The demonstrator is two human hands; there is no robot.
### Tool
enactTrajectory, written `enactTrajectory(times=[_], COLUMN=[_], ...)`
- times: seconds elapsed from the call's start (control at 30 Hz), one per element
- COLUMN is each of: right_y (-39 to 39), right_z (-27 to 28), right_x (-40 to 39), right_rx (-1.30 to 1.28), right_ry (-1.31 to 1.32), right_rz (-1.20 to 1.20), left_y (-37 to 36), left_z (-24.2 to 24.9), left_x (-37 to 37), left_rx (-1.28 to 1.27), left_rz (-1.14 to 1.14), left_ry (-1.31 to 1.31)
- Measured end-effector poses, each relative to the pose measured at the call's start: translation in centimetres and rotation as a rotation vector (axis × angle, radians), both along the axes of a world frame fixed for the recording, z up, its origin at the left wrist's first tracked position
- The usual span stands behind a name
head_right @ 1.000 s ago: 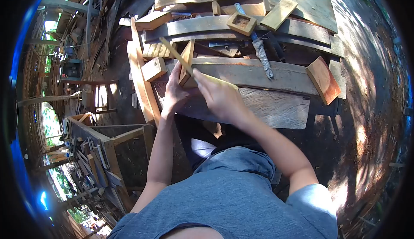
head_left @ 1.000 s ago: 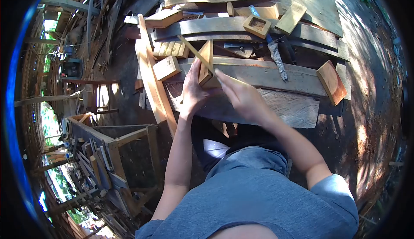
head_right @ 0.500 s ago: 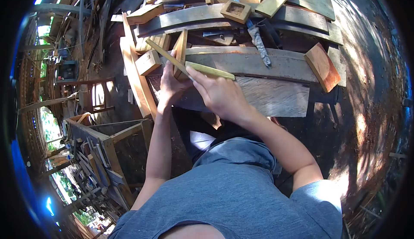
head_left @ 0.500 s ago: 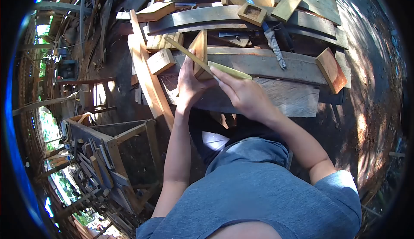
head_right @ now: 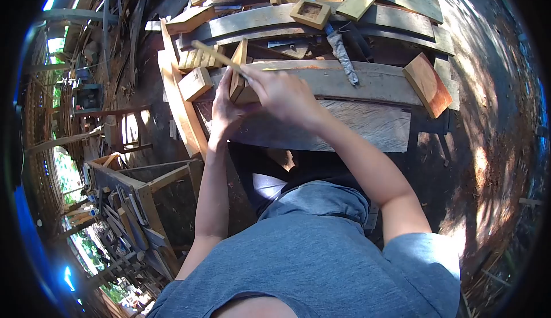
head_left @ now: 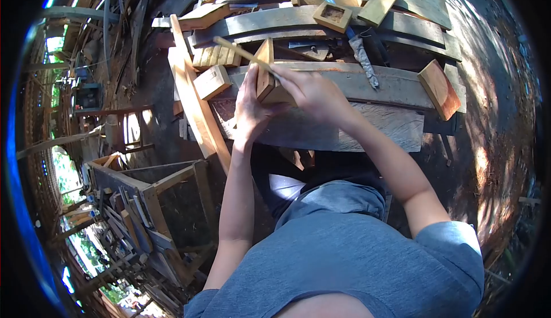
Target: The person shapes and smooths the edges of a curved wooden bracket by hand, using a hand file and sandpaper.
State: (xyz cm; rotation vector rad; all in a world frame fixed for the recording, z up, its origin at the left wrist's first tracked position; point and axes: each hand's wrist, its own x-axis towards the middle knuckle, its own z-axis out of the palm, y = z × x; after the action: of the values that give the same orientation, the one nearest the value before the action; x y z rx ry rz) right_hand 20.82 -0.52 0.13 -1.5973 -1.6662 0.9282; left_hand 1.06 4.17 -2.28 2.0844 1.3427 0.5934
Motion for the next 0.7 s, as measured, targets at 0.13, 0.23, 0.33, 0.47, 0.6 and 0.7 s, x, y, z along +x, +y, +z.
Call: enactTrajectory(times=[0.13,0.23,0.33,0.47,0.6,0.7], right_y=[5.3,-1.1,-2.5,4.7,0.5,-2.5], right_z=[-2.3,-0.5,0.5,-3.4,-1.1,-1.1], right_x=[-0.8,-0.5,0.2,0.3,0.4,0.4], right_rx=[0.05,0.029,-0.065,-0.062,-0.064,-0.03], right_ry=[-0.089,-0.063,-0.031,0.046,-0.013,0.06], right_rz=[-0.117,-0.059,-0.006,-0.088,-0.058,-0.017], left_y=[0.4,0.5,0.0,0.4,0.4,-0.1], left_z=[-0.3,-1.0,-0.2,-1.0,-0.9,-0.4], left_x=[-0.1,-0.3,-0.1,-0.3,-0.3,-0.2], left_rx=[0.067,0.037,0.007,0.038,0.034,-0.017], left_rz=[-0.04,-0.045,-0.03,-0.023,-0.043,-0.011], left_ry=[0.002,-0.07,-0.08,0.009,-0.066,-0.086])
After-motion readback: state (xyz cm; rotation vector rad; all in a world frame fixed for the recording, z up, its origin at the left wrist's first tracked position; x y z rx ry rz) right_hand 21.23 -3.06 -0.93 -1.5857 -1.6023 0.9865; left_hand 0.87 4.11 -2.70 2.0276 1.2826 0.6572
